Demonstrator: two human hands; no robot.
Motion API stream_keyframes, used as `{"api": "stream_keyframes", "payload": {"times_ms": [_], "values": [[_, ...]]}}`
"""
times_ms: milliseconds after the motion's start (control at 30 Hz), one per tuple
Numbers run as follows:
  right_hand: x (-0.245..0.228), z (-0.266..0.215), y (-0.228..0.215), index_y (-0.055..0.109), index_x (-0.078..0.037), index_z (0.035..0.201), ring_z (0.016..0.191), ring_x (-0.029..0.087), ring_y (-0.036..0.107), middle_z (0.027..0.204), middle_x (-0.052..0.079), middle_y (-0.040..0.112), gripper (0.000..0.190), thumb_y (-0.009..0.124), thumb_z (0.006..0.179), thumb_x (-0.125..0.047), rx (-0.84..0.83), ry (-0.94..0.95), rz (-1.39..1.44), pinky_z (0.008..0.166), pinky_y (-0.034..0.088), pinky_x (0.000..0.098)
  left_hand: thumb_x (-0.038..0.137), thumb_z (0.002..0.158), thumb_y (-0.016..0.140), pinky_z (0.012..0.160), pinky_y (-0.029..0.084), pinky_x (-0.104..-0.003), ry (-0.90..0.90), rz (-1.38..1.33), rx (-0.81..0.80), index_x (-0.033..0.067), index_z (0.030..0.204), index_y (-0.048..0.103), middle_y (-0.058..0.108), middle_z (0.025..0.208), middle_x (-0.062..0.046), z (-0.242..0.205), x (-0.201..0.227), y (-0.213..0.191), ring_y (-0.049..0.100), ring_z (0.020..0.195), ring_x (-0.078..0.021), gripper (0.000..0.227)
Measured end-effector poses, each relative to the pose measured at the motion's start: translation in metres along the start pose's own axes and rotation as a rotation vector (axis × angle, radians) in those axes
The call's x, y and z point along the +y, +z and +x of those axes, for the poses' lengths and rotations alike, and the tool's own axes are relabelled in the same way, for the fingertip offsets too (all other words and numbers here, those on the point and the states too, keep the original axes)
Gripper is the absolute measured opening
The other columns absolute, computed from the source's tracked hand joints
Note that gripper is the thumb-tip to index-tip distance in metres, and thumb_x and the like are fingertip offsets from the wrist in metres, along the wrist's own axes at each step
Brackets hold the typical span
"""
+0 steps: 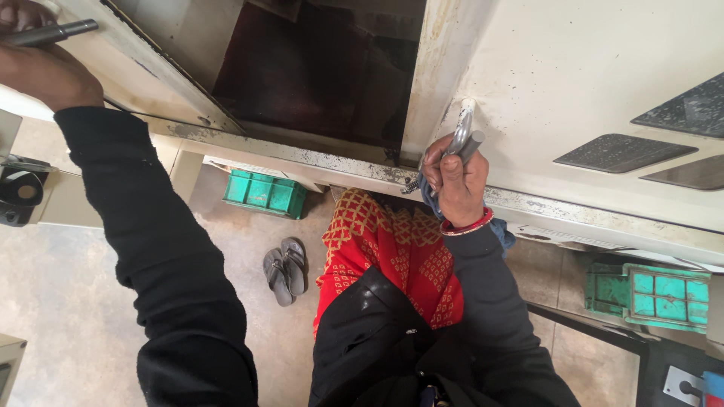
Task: The person uses two metal rods to pry open a machine cover, then reaches inside to adjust internal components. They retrieve additional rods from a nearby tray, wipe them with a cloth, and reinsert them into the machine to continue adjustments.
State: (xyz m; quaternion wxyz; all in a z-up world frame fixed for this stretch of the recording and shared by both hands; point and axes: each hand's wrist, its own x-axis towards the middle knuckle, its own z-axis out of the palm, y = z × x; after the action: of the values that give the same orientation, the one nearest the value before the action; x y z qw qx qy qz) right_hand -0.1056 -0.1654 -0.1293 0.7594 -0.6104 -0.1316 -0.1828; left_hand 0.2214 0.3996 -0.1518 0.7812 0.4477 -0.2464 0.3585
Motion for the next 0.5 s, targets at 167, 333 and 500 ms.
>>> {"api": "stream_keyframes", "payload": {"times_ms": [167,333,500], "values": [[0.002,-0.001,-0.004,0.055,-0.002,0.1,0.064,0.008,0.042,0.074,0.0,0.047,0.052,0.06,0.107,-0.053,0.009,0.005,-0.01,0.057,0.032,0.0253,0.028,0.116,0.046,0.071,0.034,-0.037,-0.038,-0.041,-0.004,0.0035,0.097,0.047,0.044,0.088,-0.009,-0.001,0.013,0.01,0.038,0.074,-0.0201,0.031],[-0.003,-0.006,-0.027,0.054,-0.006,0.095,0.056,0.006,0.039,0.068,-0.001,0.045,0.049,0.054,0.108,-0.053,0.029,-0.06,-0.075,0.05,0.031,0.0251,0.033,0.116,0.044,0.07,0.034,-0.034,-0.116,0.055,-0.071,0.0075,0.101,0.046,0.045,0.09,-0.006,0.0,0.034,0.016,0.038,0.072,-0.0171,0.029],[-0.017,-0.041,-0.102,0.053,-0.004,0.105,0.057,0.01,0.037,0.069,0.002,0.044,0.047,0.057,0.109,-0.05,0.118,-0.075,-0.03,0.053,0.027,0.0268,0.029,0.111,0.047,0.074,0.037,-0.035,-0.105,0.06,-0.015,0.0081,0.103,0.049,0.047,0.094,-0.006,0.002,0.019,0.0,0.041,0.077,-0.0188,0.022]]}}
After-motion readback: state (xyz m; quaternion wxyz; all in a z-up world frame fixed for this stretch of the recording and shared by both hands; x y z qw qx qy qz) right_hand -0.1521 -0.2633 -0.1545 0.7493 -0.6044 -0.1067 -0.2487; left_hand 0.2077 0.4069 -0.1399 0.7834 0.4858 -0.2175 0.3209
